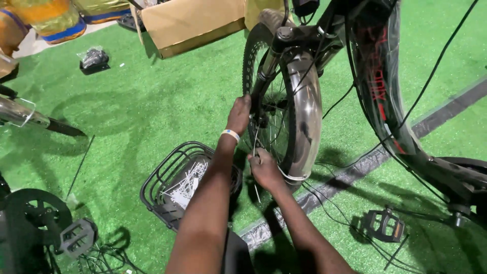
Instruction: The person secures a cable to the bicycle's handlebar and front wheel using zip ties. They use pliers to cut the excess length of the zip ties and then adjust the handlebars and front wheel.
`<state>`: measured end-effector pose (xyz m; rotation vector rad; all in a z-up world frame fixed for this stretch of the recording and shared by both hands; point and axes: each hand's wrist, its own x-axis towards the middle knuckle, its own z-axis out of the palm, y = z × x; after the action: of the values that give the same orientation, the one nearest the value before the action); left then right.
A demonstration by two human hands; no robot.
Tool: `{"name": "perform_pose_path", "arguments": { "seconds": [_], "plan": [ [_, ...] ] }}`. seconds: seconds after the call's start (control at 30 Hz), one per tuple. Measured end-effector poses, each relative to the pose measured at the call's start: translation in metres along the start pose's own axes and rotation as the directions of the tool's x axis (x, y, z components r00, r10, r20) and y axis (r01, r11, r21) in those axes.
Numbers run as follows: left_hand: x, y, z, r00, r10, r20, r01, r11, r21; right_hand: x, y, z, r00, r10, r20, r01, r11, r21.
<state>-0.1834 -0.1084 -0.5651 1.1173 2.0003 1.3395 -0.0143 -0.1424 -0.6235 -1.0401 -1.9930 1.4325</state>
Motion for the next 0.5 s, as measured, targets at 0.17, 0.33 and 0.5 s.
{"name": "perform_pose_path", "arguments": {
  "seconds": [0.17,0.33,0.5],
  "plan": [
    [-0.031,-0.015,0.006,0.983,0.136,-0.126,-0.141,0.99,-0.027,-0.036,-0.029,-0.025,0.985,0.123,-0.117,-0.149,0.959,-0.241],
    [-0.075,-0.024,0.009,0.923,0.355,-0.149,-0.318,0.921,0.225,-0.053,0.007,-0.021,0.917,0.076,-0.391,-0.194,0.943,-0.271],
    [-0.094,0.01,-0.003,0.992,0.117,-0.054,-0.099,0.96,0.261,-0.043,0.035,0.004,0.854,0.233,-0.465,-0.259,0.966,0.01]
  ]
}}
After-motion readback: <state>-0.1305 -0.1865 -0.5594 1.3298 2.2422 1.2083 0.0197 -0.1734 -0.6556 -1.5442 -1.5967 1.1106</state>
